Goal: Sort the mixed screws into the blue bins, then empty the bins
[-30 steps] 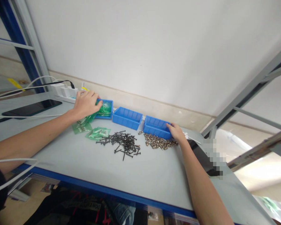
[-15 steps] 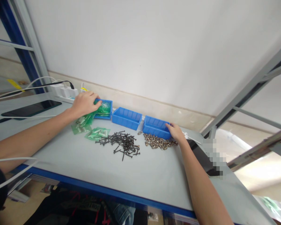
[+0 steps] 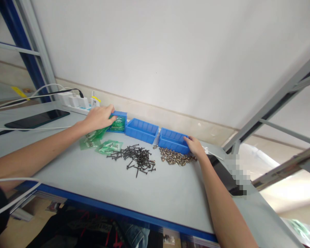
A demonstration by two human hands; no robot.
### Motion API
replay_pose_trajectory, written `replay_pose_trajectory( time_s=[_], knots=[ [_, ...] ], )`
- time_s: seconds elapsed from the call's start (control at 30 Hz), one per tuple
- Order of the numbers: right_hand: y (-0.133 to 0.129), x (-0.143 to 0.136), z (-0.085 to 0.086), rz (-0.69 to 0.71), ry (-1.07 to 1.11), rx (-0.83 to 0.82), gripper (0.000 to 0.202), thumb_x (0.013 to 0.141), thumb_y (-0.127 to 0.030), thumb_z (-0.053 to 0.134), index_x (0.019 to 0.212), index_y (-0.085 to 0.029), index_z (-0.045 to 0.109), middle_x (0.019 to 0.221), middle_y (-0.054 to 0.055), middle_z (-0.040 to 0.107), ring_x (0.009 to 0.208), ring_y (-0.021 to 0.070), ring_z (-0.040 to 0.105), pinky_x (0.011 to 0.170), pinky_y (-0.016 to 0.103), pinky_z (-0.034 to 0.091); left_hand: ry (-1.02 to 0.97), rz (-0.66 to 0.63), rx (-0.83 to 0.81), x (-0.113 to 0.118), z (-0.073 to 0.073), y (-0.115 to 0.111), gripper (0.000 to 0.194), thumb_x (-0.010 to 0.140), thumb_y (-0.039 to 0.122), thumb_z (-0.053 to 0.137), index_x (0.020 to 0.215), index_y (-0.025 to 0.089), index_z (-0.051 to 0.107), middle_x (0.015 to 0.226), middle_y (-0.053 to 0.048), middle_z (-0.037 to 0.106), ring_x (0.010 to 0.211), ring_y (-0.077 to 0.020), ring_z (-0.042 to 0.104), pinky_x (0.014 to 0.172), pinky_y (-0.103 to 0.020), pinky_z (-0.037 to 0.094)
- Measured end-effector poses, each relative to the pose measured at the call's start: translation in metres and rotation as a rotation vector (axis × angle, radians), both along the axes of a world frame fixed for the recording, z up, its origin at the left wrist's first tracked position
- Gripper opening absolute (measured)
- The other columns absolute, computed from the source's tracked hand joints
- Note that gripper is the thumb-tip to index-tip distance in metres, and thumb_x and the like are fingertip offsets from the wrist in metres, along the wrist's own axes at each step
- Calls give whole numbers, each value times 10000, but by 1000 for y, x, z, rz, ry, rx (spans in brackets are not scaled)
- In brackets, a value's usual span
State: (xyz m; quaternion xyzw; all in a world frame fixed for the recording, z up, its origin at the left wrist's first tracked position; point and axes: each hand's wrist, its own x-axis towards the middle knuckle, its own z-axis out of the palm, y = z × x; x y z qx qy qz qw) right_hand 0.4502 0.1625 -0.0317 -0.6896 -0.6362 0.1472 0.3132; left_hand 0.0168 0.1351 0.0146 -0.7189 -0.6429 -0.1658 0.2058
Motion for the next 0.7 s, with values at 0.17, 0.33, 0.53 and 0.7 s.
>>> replay_pose_trajectory(
  time_s=[0.17,0.33,0.53,0.7],
  knots=[
    [-1,-1,0,3,0,2,357,823,-381,486,979,-125,682,1096,119,674,1004,267,600,897,346,431,0,20,0,-1,-1,4,369,835,380,414,1083,142,547,936,-155,684,880,-345,634,711,-394,438],
    [-1,-2,0,0,-7,1,345,824,-374,485,966,-129,683,1074,114,680,981,262,605,891,343,432,28,10,52,-1,-3,6,338,823,371,435,1019,131,570,901,-157,682,875,-344,633,726,-404,428],
    [-2,-2,1,1,-24,0,375,828,-383,470,992,-114,673,1098,137,666,1002,276,600,896,359,431,5,-9,98,0,-5,5,217,786,322,494,895,160,587,944,-122,664,937,-320,602,749,-410,409],
    [-1,-2,1,2,-35,-3,395,832,-379,461,1009,-95,670,1104,153,661,1005,283,602,898,366,431,-13,-30,142,0,-10,7,185,772,294,505,871,162,589,922,-120,651,931,-321,578,733,-422,385]
  ],
)
